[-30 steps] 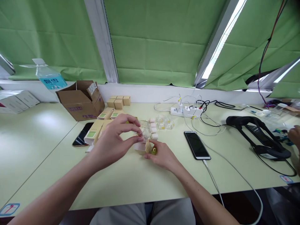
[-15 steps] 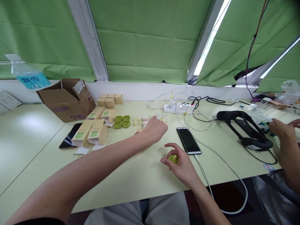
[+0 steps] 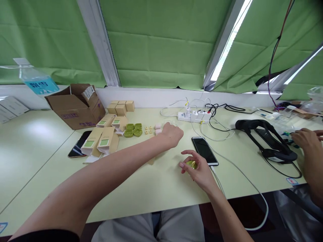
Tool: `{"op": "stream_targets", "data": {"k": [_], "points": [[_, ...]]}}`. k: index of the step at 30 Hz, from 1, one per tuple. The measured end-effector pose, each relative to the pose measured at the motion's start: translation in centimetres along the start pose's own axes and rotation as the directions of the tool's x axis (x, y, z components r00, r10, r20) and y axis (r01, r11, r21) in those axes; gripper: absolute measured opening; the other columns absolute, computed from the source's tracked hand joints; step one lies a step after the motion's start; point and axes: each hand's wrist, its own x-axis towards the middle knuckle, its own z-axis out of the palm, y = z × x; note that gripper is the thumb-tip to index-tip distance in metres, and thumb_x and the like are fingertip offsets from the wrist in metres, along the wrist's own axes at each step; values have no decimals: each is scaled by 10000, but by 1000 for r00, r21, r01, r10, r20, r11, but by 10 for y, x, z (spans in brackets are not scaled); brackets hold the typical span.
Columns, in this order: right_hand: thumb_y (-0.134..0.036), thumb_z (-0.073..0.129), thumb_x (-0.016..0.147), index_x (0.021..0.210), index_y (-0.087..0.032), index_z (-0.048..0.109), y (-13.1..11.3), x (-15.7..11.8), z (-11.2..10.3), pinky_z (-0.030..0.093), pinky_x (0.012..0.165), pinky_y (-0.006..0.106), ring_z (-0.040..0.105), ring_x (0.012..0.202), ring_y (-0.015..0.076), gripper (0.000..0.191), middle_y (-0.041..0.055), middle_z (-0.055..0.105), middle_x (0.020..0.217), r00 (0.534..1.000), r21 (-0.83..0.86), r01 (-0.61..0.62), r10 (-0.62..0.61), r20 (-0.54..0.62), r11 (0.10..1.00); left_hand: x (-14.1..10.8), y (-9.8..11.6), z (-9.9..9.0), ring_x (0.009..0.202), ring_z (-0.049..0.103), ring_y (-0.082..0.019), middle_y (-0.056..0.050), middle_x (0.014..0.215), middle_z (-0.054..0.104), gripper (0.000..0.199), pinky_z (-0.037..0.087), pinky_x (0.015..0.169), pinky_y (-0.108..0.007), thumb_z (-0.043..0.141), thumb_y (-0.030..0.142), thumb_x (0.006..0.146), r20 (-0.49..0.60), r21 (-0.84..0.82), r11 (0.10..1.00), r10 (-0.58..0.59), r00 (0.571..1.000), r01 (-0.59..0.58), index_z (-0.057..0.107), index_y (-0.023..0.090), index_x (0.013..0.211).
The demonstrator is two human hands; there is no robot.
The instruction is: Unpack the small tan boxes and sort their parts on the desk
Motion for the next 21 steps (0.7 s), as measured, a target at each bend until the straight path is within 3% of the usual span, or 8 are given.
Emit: {"op": "stream_targets", "data": {"k": [2,4,7,9,10,13,17,21], "points": [[-569,885,778,1180,-246,683,1,2,0,373,514,277,571,597,166,554,-8,691,764,1000,-17,17,-17,-10,1000,-14,-2,-22,907,777,-357,-164,830,792,149,480,833,-421,851,271,863,-17,25,1000,-15,1000,15,777,151,814],[-561,871,796,1139,-243,714,0,2,1,369,532,278,516,592,147,494,-6,682,770,998,-45,63,-64,-15,997,-37,-9,-41,925,773,-331,-149,912,810,236,497,830,-422,674,312,1015,-98,15,1000,-11,995,13,789,165,871],[-533,838,843,1104,-246,748,-5,-1,6,381,561,281,491,603,136,398,-5,667,782,989,-87,146,-146,13,985,-86,-32,-51,991,762,-269,-70,1036,827,253,530,922,-422,535,215,1044,-419,-173,984,-39,907,-38,784,218,1090],[-504,800,885,1112,-251,761,-9,-3,12,400,575,286,520,630,144,342,5,678,810,981,-118,191,-185,55,975,-121,-54,-41,1078,748,-248,-47,1118,814,334,539,1006,-426,524,127,975,-508,-318,948,-139,850,-34,735,233,1210],[-480,779,906,1123,-255,766,-12,-4,15,424,596,289,550,656,152,313,11,690,833,976,-135,215,-206,78,967,-138,-67,-31,1126,738,-249,-43,1149,805,411,541,1037,-434,530,94,924,-495,-372,928,-171,852,-29,705,241,1265],[-389,737,929,1173,-278,766,-23,-6,30,502,720,314,652,772,186,269,15,725,895,951,-205,297,-269,151,933,-177,-99,4,1397,618,-297,-75,1406,714,691,484,1188,-517,586,100,849,-295,-455,889,-198,935,45,532,272,1516],[-309,705,930,1323,-304,706,-38,-4,57,510,798,357,706,843,224,394,7,759,946,907,-368,396,-294,302,842,-197,-111,44,1519,505,-396,-169,1651,513,901,456,1227,-603,806,272,823,-92,-502,863,-127,988,64,411,270,1633],[-288,699,917,1275,-280,630,-45,8,78,481,771,373,703,834,243,365,23,766,1003,908,-481,407,-287,304,777,-190,-94,58,1447,567,-395,-148,1509,624,678,467,1207,-617,804,244,858,-125,-531,846,-133,983,47,557,269,1489]]}}
